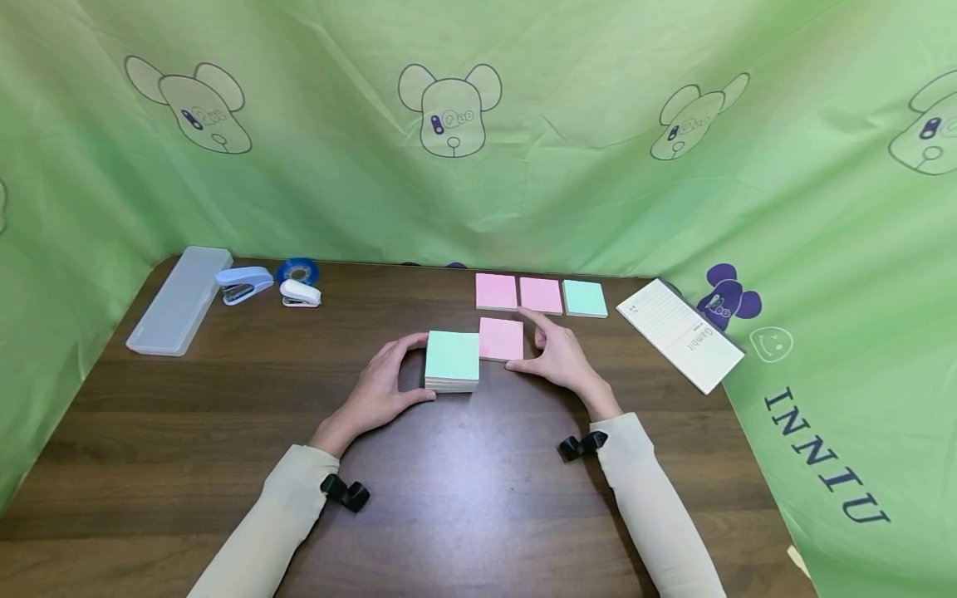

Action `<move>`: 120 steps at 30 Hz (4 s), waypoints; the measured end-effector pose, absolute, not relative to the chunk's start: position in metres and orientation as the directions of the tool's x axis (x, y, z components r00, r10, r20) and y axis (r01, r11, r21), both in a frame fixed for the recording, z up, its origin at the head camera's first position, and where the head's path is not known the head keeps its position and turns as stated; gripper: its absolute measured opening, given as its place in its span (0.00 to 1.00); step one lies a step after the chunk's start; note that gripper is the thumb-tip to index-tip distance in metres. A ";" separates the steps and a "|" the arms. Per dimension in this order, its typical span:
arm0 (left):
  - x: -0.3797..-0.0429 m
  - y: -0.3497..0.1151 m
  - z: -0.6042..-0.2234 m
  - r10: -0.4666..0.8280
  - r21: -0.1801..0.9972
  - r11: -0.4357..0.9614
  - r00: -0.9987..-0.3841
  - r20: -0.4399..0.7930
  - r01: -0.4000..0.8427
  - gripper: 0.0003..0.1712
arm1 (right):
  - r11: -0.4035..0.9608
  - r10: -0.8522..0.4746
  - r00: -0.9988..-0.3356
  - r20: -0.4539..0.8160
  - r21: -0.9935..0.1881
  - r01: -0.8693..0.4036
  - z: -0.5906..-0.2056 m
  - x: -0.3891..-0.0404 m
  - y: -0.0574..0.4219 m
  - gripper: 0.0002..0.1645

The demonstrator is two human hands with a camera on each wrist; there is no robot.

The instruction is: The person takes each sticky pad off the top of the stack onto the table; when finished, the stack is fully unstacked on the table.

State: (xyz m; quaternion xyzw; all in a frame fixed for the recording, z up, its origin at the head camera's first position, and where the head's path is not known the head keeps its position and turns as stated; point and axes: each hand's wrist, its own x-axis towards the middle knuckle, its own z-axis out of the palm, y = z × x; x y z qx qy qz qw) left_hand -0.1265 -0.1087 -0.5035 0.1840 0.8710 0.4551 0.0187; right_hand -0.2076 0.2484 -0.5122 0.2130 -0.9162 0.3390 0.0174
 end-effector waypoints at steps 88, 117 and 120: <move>-0.126 -0.108 -0.505 0.340 0.792 0.523 -0.929 0.145 0.316 0.54 | 0.563 -0.506 -0.857 0.099 -0.714 -0.415 -0.461 -0.160 0.181 0.56; -0.128 -0.111 -0.506 0.371 0.778 0.493 -0.903 0.216 0.389 0.60 | 0.590 -0.519 -0.847 0.112 -0.670 -0.450 -0.458 -0.161 0.186 0.56; -0.128 -0.112 -0.506 0.376 0.771 0.493 -0.898 0.228 0.402 0.60 | 0.610 -0.508 -0.855 0.109 -0.655 -0.446 -0.457 -0.160 0.185 0.53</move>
